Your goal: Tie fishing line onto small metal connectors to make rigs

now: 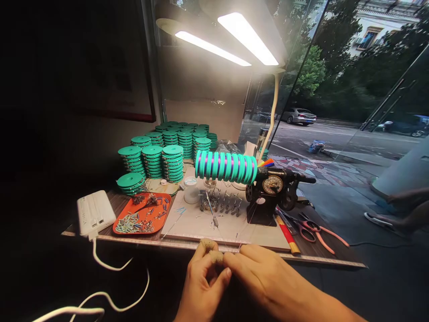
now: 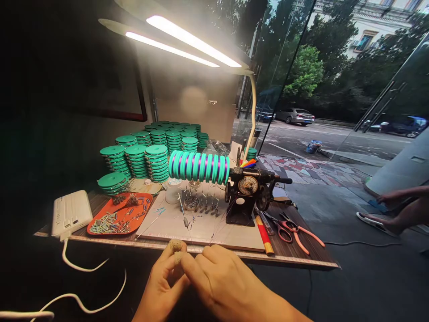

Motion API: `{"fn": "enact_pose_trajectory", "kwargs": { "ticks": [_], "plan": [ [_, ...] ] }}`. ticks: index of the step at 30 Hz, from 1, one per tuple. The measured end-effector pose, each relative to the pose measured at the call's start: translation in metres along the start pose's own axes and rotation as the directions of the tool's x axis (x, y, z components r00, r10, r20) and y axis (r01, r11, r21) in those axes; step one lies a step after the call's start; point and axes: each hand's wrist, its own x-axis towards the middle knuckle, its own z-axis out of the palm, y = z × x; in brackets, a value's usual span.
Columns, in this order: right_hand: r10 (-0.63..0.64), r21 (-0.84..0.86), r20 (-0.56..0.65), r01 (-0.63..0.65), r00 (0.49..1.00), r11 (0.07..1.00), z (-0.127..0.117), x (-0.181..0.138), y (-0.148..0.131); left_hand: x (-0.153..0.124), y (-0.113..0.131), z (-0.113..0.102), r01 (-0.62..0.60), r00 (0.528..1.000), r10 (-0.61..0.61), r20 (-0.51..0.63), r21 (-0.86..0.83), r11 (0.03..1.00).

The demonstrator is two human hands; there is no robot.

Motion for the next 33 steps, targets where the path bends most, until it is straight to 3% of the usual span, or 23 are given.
{"fn": "enact_pose_trajectory", "kwargs": {
  "ticks": [16,24,27,29,31,33],
  "plan": [
    [0.02,0.04,0.164,-0.027,0.986,0.999,-0.007,0.001,0.006,0.0,-0.001,-0.002,0.022,0.997,-0.024,0.067,0.03,0.999],
    [-0.007,-0.006,0.245,0.008,0.97,1.0,-0.008,0.009,0.002,-0.001,-0.003,-0.001,0.005,0.998,-0.002,0.057,-0.046,0.999],
    [-0.027,-0.015,0.193,0.03,0.981,0.999,-0.002,0.01,0.003,0.001,-0.002,-0.001,-0.006,0.999,0.009,0.053,-0.053,0.999],
    [-0.003,0.016,0.091,0.002,0.996,1.0,0.004,0.005,0.005,0.002,-0.002,-0.001,0.018,0.999,-0.016,0.042,-0.053,0.998],
    [0.125,0.127,-0.056,-0.117,0.991,0.985,0.01,-0.004,0.006,0.002,-0.002,0.0,0.068,0.997,-0.066,0.031,-0.072,0.995],
    [0.335,0.314,-0.167,-0.272,0.927,0.909,0.017,-0.015,0.004,0.003,-0.002,0.0,0.112,0.994,-0.11,0.031,-0.111,0.987]
  ]
}}
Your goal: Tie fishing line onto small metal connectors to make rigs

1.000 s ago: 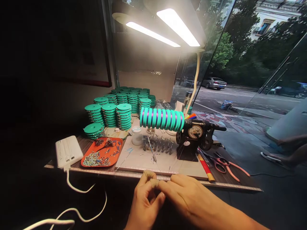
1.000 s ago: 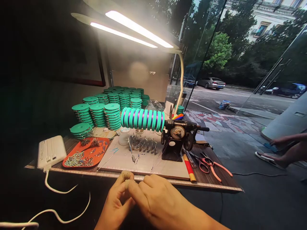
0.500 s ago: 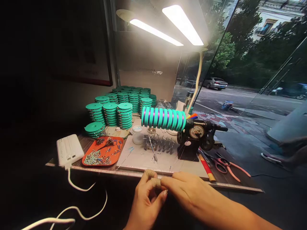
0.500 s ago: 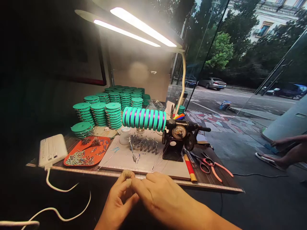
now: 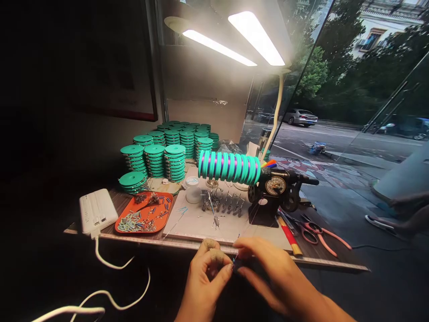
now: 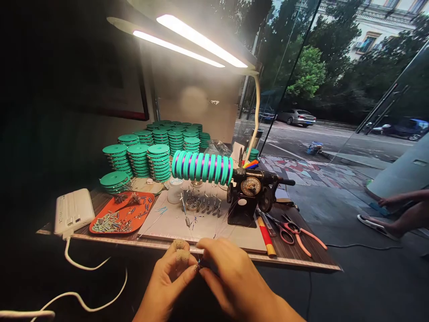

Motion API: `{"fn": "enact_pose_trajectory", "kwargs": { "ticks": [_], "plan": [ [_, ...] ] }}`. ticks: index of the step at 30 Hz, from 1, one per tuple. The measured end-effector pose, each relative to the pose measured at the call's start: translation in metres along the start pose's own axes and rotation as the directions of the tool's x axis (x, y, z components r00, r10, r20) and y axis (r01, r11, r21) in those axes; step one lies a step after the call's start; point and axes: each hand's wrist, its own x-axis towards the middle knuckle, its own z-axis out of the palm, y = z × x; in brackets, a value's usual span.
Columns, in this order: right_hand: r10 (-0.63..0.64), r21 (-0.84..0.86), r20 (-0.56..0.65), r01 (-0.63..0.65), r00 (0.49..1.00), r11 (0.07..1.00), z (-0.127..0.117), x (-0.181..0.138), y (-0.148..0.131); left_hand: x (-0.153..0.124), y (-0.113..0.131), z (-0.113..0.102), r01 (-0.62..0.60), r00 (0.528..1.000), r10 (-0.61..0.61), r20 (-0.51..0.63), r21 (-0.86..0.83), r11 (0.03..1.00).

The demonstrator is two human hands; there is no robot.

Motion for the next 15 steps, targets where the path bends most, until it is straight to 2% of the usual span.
{"fn": "enact_pose_trajectory", "kwargs": {
  "ticks": [3,6,10,15],
  "plan": [
    [0.273,0.233,-0.091,-0.246,0.958,0.941,0.009,-0.015,0.0,0.001,-0.002,0.001,0.027,1.0,-0.027,0.007,-0.051,0.998],
    [0.438,0.379,-0.143,-0.36,0.887,0.853,0.02,-0.02,-0.003,0.001,-0.004,0.001,0.041,0.999,-0.042,0.0,-0.091,0.995],
    [0.559,0.53,-0.165,-0.405,0.812,0.745,0.031,-0.016,-0.005,0.001,-0.007,0.0,0.052,0.999,-0.053,-0.006,-0.104,0.993],
    [0.601,0.619,-0.132,-0.408,0.788,0.671,0.036,-0.014,-0.005,0.003,-0.015,-0.001,0.042,0.999,-0.043,-0.011,-0.09,0.995]
  ]
}}
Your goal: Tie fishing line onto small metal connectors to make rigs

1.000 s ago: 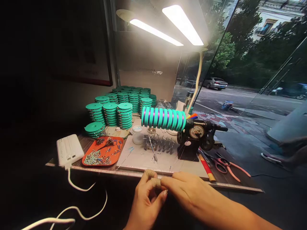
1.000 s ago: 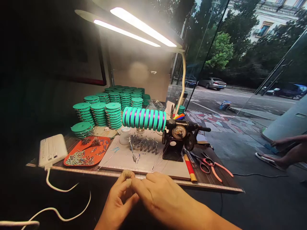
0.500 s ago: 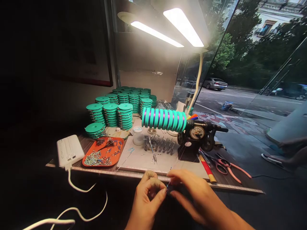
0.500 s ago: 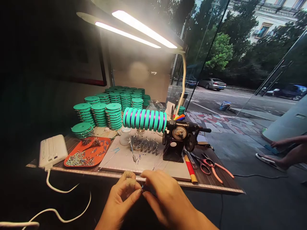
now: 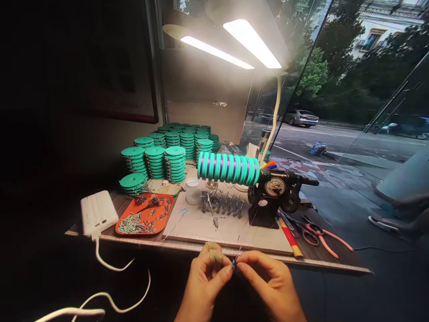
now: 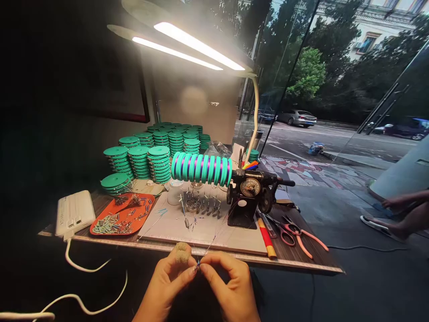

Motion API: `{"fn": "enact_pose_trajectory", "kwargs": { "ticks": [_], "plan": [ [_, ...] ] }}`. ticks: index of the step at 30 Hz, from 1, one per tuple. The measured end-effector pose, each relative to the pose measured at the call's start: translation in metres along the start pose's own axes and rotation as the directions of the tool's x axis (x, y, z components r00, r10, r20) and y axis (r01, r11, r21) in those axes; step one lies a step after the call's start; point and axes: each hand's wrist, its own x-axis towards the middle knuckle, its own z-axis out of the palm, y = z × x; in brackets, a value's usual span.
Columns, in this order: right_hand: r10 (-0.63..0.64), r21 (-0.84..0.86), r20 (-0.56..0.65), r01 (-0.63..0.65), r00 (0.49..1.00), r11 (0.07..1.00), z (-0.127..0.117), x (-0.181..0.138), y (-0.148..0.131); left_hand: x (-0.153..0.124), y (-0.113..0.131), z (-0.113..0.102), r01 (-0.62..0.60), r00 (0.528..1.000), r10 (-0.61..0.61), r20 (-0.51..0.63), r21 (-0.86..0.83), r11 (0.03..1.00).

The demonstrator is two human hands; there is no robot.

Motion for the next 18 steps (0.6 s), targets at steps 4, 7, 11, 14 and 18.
{"fn": "enact_pose_trajectory", "kwargs": {
  "ticks": [4,7,11,14,18],
  "plan": [
    [0.003,-0.039,0.057,-0.001,0.998,0.999,-0.0016,0.0029,0.0003,0.0003,-0.0032,-0.0008,0.023,1.0,-0.022,0.012,-0.033,0.999],
    [-0.009,-0.068,0.089,0.015,0.996,0.998,-0.0032,0.0047,-0.0017,0.0,-0.0035,-0.0006,0.032,0.999,-0.031,0.009,-0.056,0.998],
    [0.007,-0.017,-0.008,-0.007,1.0,1.0,-0.0002,0.001,-0.0044,-0.0009,-0.0033,0.0003,0.037,0.999,-0.038,-0.018,-0.071,0.997],
    [0.017,0.019,-0.027,-0.016,0.999,1.0,0.0026,-0.0003,-0.0053,-0.0014,-0.0025,0.0002,0.056,0.998,-0.057,-0.019,-0.082,0.995],
    [0.081,0.071,0.06,-0.086,0.995,0.994,-0.001,0.0062,-0.0065,-0.0009,0.002,-0.001,0.126,0.992,-0.123,0.031,-0.152,0.98]
  ]
}}
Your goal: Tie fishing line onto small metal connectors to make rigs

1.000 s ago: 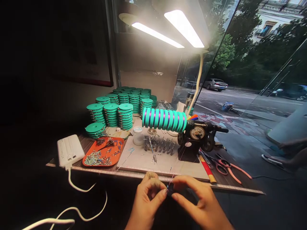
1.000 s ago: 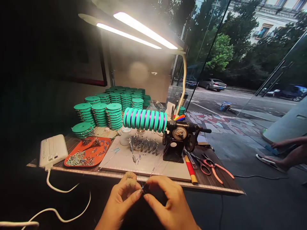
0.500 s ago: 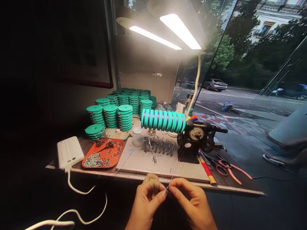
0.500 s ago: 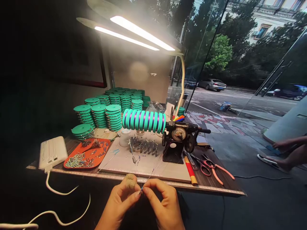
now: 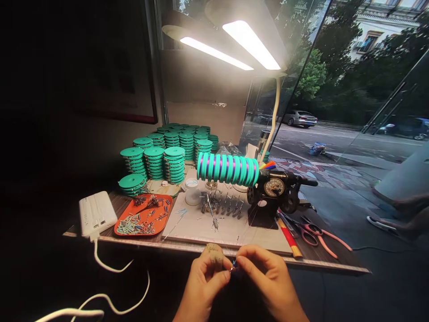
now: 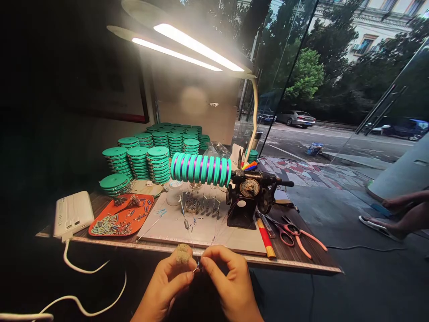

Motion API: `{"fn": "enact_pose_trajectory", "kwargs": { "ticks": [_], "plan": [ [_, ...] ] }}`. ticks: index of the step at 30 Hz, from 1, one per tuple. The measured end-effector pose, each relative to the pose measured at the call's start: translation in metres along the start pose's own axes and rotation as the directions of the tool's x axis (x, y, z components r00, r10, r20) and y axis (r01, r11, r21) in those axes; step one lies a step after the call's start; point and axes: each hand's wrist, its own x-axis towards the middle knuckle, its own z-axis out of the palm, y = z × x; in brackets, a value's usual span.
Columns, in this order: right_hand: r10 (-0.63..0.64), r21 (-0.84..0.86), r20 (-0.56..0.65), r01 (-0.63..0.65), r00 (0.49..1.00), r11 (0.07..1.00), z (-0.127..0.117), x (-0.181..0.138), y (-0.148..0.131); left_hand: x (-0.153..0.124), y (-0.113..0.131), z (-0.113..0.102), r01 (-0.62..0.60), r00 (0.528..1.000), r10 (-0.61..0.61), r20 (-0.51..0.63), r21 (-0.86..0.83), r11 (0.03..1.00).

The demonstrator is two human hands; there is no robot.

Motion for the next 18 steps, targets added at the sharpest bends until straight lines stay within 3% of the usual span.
{"fn": "enact_pose_trajectory", "kwargs": {
  "ticks": [4,9,18],
  "plan": [
    [0.05,0.022,0.129,-0.053,0.99,0.998,-0.007,0.006,-0.002,0.0,0.005,0.001,0.035,0.999,-0.035,0.013,-0.027,0.999],
    [0.036,0.018,0.179,-0.04,0.983,0.999,-0.009,0.008,-0.002,-0.001,0.006,0.001,0.054,0.998,-0.052,0.032,-0.055,0.997],
    [-0.052,-0.172,0.245,0.097,0.968,0.98,-0.011,0.012,-0.007,0.0,0.002,0.0,0.073,0.997,-0.072,0.026,-0.045,0.996]
  ]
}}
